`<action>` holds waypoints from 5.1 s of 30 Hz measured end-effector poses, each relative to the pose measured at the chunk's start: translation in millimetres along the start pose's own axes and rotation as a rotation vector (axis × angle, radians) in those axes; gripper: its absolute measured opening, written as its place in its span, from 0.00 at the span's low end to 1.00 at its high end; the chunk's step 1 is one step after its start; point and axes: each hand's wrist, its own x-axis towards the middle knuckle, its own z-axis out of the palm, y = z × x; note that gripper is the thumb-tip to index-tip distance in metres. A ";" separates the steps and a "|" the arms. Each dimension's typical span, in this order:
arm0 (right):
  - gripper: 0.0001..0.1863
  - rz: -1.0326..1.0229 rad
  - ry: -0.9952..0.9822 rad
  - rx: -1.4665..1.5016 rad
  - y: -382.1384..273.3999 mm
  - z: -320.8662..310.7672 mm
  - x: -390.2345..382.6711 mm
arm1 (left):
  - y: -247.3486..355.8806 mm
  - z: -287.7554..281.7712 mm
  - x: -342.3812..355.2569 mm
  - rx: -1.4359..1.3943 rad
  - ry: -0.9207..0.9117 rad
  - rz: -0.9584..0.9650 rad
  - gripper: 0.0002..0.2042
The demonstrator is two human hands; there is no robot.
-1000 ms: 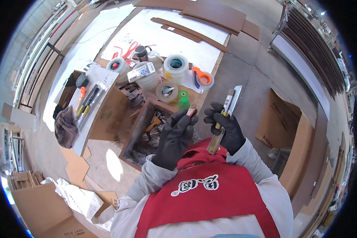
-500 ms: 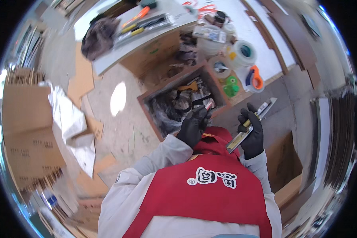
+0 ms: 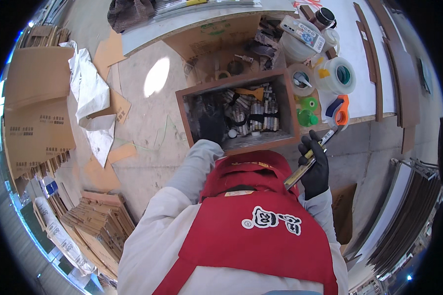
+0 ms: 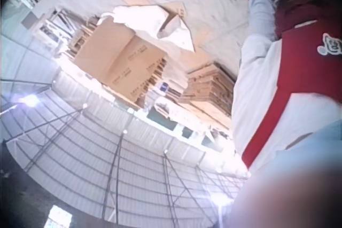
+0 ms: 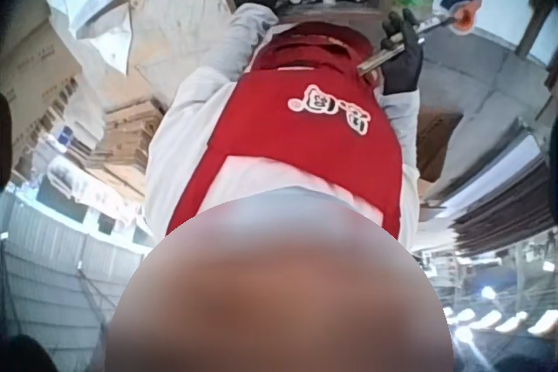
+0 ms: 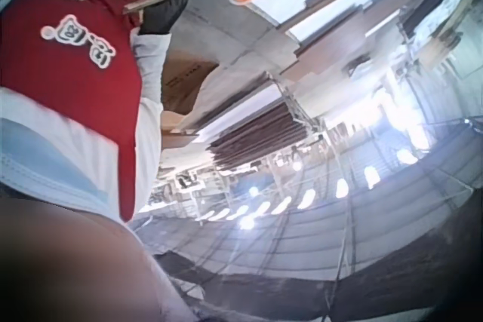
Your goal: The person selects small cylindrical edge-banding pieces from a container, then uses a utility knife to trim and apply the banding to the edge of a large brown board. The person repeatedly cuts, aligns, and presses the banding along the board's edge.
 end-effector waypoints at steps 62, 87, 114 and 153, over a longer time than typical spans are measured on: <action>0.14 -0.473 0.672 -0.051 253.1 9.8 -338.1 | 145.2 -217.9 -266.3 -0.996 -1.277 0.985 0.13; 0.19 -0.301 0.656 0.014 200.8 22.8 -254.4 | 73.9 -198.9 -35.3 -1.369 -0.855 0.529 0.13; 0.20 -1.280 0.652 1.026 328.1 -33.2 -423.3 | 158.7 -31.5 -256.9 1.325 -1.969 1.194 0.18; 0.18 -1.271 1.368 1.258 509.5 -188.6 -600.2 | 294.0 -115.4 -797.2 -0.043 -2.429 1.840 0.16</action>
